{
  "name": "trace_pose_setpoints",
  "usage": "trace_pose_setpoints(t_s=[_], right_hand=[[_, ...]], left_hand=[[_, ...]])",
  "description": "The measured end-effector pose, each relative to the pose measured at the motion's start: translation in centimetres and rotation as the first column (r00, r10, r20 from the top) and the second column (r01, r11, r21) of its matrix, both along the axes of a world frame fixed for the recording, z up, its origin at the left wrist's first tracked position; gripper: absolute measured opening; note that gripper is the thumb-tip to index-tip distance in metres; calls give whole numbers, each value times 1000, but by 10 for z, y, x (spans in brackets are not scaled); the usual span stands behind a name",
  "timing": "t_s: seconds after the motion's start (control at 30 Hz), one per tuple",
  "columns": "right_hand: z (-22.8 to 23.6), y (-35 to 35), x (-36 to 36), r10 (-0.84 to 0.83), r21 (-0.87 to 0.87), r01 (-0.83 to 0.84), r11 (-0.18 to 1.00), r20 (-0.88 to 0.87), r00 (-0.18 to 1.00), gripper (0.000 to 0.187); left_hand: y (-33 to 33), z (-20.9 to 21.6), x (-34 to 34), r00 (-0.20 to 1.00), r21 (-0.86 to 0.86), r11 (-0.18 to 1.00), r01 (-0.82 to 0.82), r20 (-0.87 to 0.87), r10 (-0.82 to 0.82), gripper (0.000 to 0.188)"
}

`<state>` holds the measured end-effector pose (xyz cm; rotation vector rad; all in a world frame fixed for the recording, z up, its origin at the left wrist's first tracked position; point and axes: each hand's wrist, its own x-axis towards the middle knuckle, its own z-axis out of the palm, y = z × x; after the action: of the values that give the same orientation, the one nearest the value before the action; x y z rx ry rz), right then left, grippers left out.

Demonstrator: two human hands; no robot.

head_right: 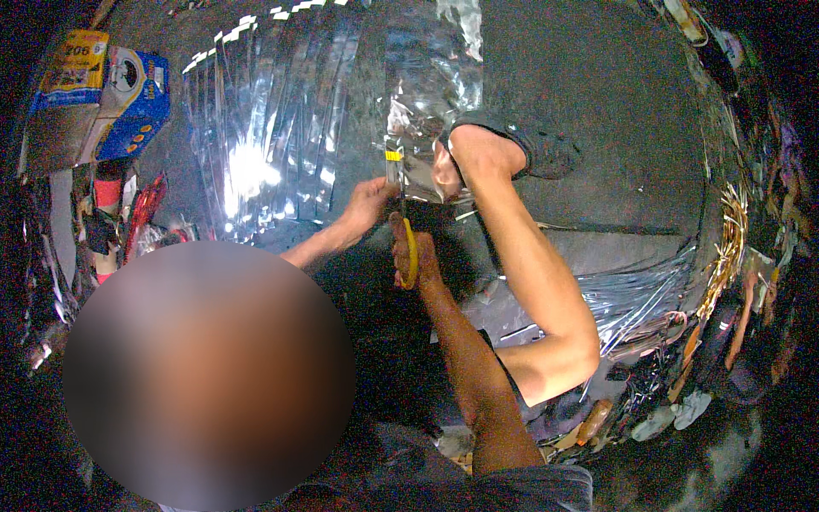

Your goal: The person sits on the floor and uses yellow-handled scissors to cut a large transparent plastic sheet into smaller rectangular pieces. The person holds the sheet with one hand and cuts along straight lines with the other, producing multiple cut pieces that accumulate on the floor.

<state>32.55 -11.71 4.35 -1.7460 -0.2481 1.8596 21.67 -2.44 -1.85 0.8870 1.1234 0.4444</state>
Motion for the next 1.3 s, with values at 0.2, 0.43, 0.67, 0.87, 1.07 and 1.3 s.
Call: trace_pose_setpoints(t_s=[0.2, 0.43, 0.67, 0.87, 1.07, 1.3], right_hand=[[-8, 16, 6, 115, 3, -116, 993, 80, 990, 74], [-39, 65, 17, 161, 131, -184, 974, 174, 972, 54], [-24, 111, 18, 78, 276, -127, 953, 179, 981, 62], [-6, 166, 35, 244, 140, -403, 905, 605, 758, 73], [-15, 219, 41, 224, 227, -341, 912, 419, 880, 90], [-31, 294, 47, 155, 310, -377, 873, 556, 817, 87]], left_hand=[[7, 27, -1, 997, -54, 996, 72, -37, -74, 22], [12, 55, -4, 994, -24, 993, 112, 23, -111, 28], [15, 73, -8, 993, -69, 991, 114, 49, -111, 29], [16, 93, -8, 991, -26, 994, 102, 92, -99, 29], [20, 119, -11, 988, 37, 988, 149, 46, -150, 27], [24, 140, -26, 974, -8, 975, 223, 48, -223, 27]])
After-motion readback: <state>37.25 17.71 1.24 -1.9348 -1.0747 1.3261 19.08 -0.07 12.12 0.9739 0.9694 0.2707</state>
